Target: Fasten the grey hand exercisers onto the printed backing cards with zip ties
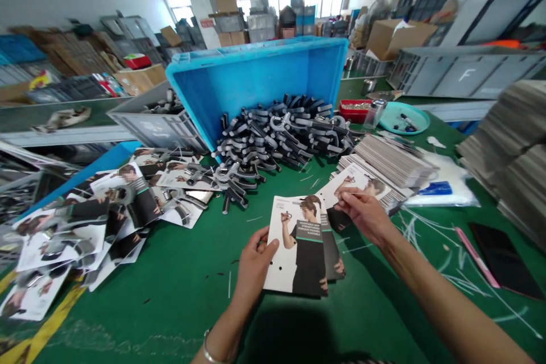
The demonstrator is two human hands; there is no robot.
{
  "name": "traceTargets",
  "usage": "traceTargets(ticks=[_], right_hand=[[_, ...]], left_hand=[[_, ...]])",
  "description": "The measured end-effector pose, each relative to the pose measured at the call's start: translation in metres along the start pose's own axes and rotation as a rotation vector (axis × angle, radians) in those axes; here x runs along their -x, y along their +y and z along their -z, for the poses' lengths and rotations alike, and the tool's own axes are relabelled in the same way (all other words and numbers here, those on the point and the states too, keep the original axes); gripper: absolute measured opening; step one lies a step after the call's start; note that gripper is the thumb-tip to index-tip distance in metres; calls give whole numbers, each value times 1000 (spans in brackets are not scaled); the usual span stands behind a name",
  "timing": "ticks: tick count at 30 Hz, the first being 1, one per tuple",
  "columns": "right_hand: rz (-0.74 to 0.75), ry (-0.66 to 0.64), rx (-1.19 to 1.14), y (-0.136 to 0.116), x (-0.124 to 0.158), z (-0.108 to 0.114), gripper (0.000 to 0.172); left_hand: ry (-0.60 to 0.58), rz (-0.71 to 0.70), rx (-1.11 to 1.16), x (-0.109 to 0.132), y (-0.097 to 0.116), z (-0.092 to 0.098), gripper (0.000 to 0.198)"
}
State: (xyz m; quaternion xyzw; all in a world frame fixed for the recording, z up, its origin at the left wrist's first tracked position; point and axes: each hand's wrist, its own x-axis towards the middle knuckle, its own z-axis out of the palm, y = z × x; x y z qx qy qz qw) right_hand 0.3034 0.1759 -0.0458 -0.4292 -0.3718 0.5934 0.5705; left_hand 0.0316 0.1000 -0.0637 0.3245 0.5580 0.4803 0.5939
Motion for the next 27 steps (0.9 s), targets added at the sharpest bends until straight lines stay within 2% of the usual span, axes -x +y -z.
traceTargets(ticks=[3,7,10,15,21,23,27], right_hand=[[-12,-16,-9,9,7,-35,22],[-54,-240,129,22,13,-83,24],[-28,-342,269,40,15,-104,24],[61,-384,490,68,18,-104,24],[140,-440,657,72,23,-102,23],[149,-473,698,72,24,-104,24],[279,-582,896,72,21,-107,22]], left_hand=[[35,-47,51,-1,-1,-4,54],[143,-105,119,-2,-5,-3,51],[160,-116,124,-1,-8,9,51],[180,-106,135,0,-27,36,49],[213,-78,242,-9,-35,48,42],[167,-39,289,-14,-37,49,40],[-52,101,276,-25,-47,49,44]])
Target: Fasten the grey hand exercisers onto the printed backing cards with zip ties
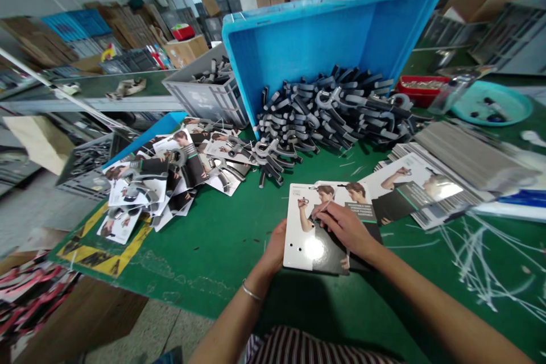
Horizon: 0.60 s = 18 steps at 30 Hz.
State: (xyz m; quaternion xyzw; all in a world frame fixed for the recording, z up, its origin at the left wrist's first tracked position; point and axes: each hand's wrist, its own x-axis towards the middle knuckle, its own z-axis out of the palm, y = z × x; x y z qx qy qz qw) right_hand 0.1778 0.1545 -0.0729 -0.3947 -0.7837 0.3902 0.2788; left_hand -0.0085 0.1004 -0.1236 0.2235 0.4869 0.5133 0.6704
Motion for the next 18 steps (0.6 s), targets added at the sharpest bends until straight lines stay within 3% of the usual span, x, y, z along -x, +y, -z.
traceTargets(ticks=[3,10,18], right_hand=[[106,-73,97,1,-1,6,22],[123,-235,-64,0,5,28,24],[10,-134,-141,-2,8,24,26]], left_hand=[[-51,22,-27,-5,-4,0,40],[-139,-73,-281,-7,6,-4,24],[-102,-143,-355,-2,1,-3,30]])
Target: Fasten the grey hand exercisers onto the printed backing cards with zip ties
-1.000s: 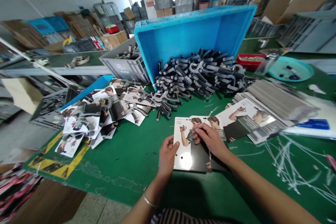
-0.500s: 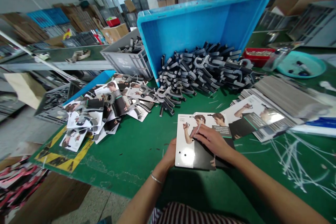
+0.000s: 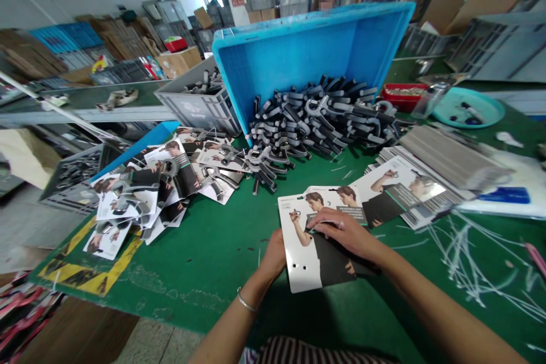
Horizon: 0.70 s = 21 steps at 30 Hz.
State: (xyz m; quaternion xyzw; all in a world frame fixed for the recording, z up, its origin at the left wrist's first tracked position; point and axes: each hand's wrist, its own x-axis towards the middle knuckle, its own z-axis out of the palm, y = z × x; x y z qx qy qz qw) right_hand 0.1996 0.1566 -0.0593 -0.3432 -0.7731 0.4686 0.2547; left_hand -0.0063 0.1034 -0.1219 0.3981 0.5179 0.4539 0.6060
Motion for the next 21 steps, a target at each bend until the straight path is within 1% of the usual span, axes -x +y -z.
traceTargets(ticks=[4,6,8,11,13,15,16,18,20,21], right_hand=[[62,-48,38,1,-1,0,27],[67,-57,47,0,-2,0,26],[49,-40,31,0,-2,1,26],[-14,-13,-24,1,1,2,27],[-31,-22,-44,2,4,2,26],[-14,-31,-54,2,6,1,25],[-8,-22,-63,2,7,0,24],[-23,39,-110,1,8,-4,24],[-63,143,-194,1,10,-9,24],[-85,198,-244,2,11,-11,24]], left_hand=[[-29,-7,-6,2,1,1,30],[-32,-42,-40,2,1,1,27],[-25,-89,-90,6,1,1,27],[-20,-164,-219,21,-3,4,32],[-84,-225,-316,38,-6,6,31],[-171,-277,-361,54,-5,8,31],[-192,-290,-364,60,-2,8,31],[-167,-317,-371,66,10,7,32],[-145,-371,-427,63,29,4,33],[-161,-415,-472,59,40,3,35]])
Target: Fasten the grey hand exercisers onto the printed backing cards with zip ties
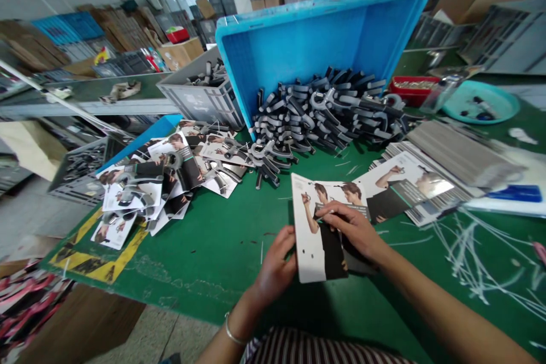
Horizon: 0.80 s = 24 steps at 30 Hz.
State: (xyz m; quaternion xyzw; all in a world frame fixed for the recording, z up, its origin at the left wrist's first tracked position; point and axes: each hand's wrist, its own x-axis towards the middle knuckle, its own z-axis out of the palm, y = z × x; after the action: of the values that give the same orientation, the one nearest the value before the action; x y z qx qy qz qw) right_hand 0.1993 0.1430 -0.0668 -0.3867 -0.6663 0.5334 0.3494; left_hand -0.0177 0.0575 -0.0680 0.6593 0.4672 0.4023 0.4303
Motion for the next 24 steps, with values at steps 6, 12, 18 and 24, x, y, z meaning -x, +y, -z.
traceTargets(ticks=[6,12,18,24], right_hand=[[-79,111,-154,7,7,-2,24],[-75,49,-167,-3,0,-4,28],[30,50,-64,-2,-5,-9,26],[134,99,81,-3,-7,-8,23]], left_hand=[[-202,-228,-222,-34,25,20,47],[40,-9,-144,-39,13,21,17],[86,172,-15,-59,7,7,5],[129,188,9,-62,-3,2,12]])
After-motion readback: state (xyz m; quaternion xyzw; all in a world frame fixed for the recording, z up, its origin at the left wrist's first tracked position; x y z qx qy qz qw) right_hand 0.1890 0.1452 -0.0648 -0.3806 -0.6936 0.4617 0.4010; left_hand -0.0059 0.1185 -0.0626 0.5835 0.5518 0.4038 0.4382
